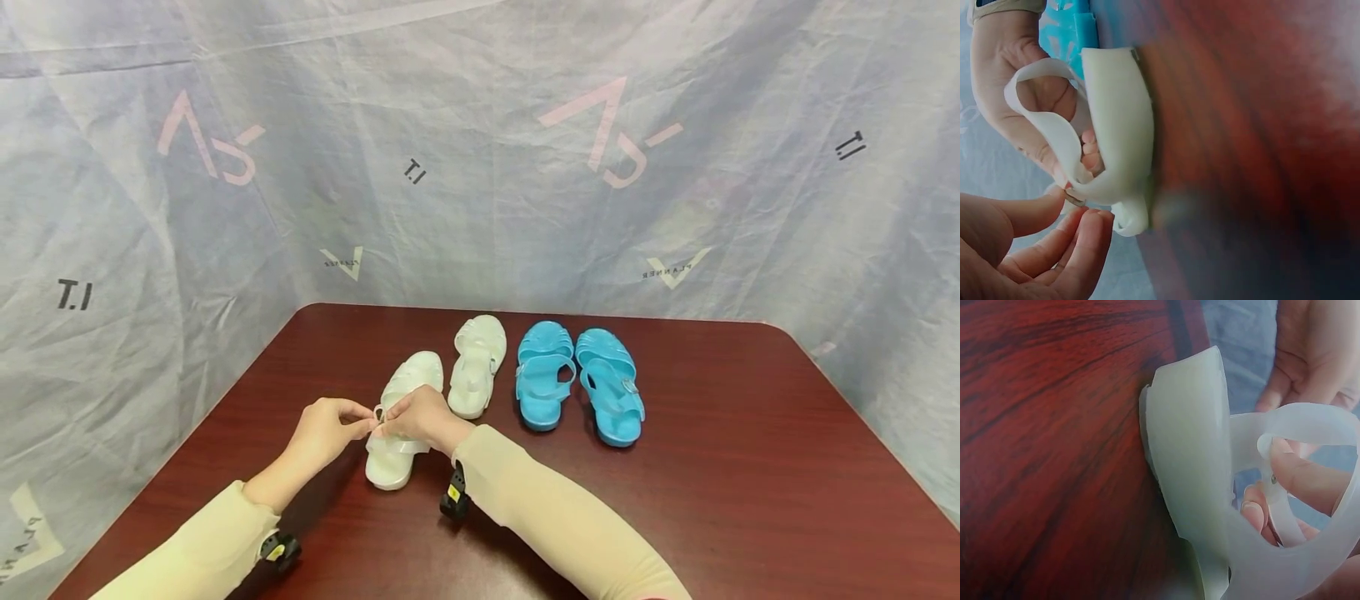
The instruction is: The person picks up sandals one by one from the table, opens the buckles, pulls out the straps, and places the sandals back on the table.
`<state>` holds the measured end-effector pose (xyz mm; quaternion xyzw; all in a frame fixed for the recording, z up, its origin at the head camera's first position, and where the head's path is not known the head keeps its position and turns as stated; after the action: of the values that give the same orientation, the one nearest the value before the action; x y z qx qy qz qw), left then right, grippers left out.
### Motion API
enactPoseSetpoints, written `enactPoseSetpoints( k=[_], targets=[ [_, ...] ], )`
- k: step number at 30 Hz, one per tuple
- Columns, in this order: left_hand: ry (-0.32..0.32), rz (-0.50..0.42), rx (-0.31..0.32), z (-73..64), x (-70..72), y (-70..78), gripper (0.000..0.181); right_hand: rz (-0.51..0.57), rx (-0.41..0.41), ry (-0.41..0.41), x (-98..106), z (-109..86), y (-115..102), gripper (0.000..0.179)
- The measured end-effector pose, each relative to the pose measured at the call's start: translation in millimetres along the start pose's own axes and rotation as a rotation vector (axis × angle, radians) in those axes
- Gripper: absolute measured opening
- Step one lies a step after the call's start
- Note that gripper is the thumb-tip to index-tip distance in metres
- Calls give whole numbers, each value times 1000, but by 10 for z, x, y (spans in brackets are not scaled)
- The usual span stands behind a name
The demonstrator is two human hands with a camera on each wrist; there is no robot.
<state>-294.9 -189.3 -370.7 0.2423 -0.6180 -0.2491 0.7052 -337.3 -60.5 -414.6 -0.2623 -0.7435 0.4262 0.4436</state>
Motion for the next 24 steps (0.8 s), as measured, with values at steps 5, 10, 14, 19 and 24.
enactPoseSetpoints(
  k=[5, 10, 14, 19, 24],
  targets=[
    [11, -22, 22, -5, -5, -56, 7, 23, -6, -15, 6, -3, 7, 21],
    [21, -40, 17, 9, -19, -30, 7, 41, -5, -17, 9, 1, 28, 22],
    [20, -37, 8, 32, -39, 17, 6, 43, 3, -9, 24, 2, 24, 22],
    [15, -32, -40, 100, -67, 116, 7, 17, 4, 10, 41, -7, 14, 20],
    [-13, -26, -21, 147, -82, 85, 9, 45, 3, -3, -7, -20, 28, 20]
  ],
)
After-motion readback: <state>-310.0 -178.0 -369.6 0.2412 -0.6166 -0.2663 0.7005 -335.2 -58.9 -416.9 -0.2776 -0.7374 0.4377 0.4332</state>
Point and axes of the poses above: each hand's wrist, its own z-axis towards the middle knuckle, its own x-axis out of the back of the hand, y = z × x, the point moved 10 cm from there along z, towards the middle knuckle, and after that the axes turned 3 degrees about -y, right-handed, at the moved point
